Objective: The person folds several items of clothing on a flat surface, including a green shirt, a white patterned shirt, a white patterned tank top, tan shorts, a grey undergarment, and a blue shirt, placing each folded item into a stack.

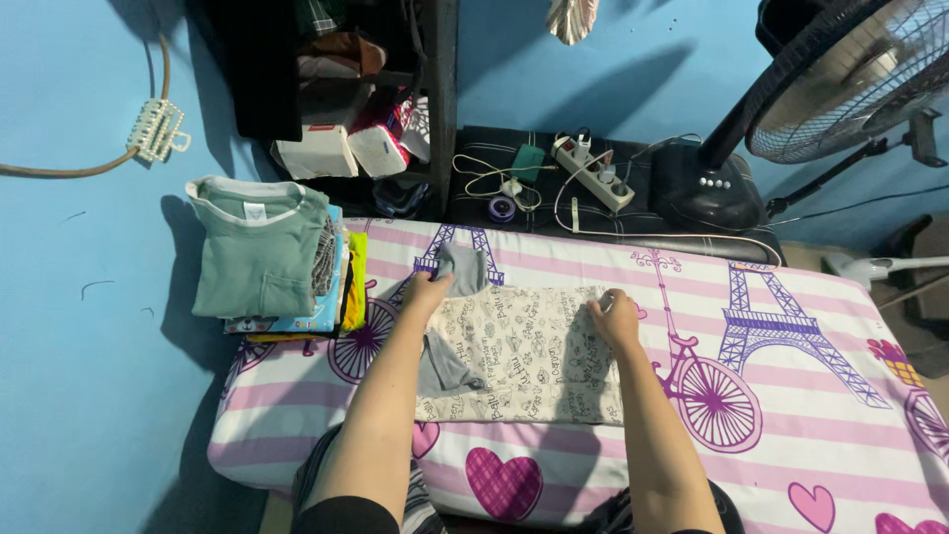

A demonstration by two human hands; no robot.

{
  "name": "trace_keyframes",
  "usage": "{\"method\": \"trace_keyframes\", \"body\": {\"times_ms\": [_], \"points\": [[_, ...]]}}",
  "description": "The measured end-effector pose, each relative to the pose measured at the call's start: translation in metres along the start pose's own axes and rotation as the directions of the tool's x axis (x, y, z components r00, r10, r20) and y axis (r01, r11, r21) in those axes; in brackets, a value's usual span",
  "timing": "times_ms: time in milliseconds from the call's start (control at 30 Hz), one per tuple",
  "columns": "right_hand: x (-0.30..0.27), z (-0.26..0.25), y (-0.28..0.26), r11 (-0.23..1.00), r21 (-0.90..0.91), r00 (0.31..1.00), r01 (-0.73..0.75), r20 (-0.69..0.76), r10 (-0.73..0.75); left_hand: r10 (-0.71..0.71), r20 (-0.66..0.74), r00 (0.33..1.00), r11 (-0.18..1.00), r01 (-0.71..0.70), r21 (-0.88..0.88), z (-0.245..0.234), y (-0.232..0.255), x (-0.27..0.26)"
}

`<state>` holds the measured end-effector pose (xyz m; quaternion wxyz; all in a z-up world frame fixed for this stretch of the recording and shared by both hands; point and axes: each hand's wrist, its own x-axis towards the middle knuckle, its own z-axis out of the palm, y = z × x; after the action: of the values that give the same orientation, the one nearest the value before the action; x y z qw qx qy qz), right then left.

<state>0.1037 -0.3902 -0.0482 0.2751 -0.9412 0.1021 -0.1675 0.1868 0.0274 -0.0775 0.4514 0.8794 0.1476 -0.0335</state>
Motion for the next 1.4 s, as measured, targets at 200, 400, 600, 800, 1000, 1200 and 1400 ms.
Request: {"method": "trace_keyframes", "body": {"times_ms": [200, 400, 600, 800, 1000, 1200, 1400], "points": [[0.014, -0.008, 0.002, 0.913, 0.244, 0.925, -0.327, 0.28, 0.257, 0.178, 0.149, 0.973, 0.831, -0.067, -0.553, -0.015, 0.002, -0.011], [0.003, -0.037, 0.013, 0.636, 0.64, 0.899, -0.431, 0.367, 0.239, 0.311, 0.271, 0.911, 0.737, -0.051, -0.674, -0.059, 0.007, -0.048], [-0.038, -0.085, 0.003, 0.758, 0.563, 0.913, -0.33, 0.393, 0.106, 0.339, 0.41, 0.847, 0.809, -0.04, -0.587, -0.077, -0.016, -0.089], [-0.072, -0.083, -0.012, 0.96, 0.221, 0.919, -0.173, 0.387, 0.076, 0.362, 0.253, 0.897, 0.932, -0.357, -0.067, -0.057, -0.02, -0.129], [-0.075, -0.074, 0.01, 0.862, 0.447, 0.929, -0.24, 0.364, 0.069, 0.57, 0.083, 0.817, 0.77, -0.497, -0.4, -0.062, -0.016, -0.142], [-0.085, -0.102, 0.001, 0.935, 0.323, 0.927, -0.15, 0.375, 0.019, 0.4, 0.11, 0.91, 0.895, -0.362, -0.261, -0.078, -0.023, -0.152], [-0.096, -0.106, -0.019, 0.994, 0.078, 0.88, -0.07, 0.474, 0.025, 0.464, 0.14, 0.875, 0.874, -0.426, -0.233, -0.088, -0.011, -0.165]]}}
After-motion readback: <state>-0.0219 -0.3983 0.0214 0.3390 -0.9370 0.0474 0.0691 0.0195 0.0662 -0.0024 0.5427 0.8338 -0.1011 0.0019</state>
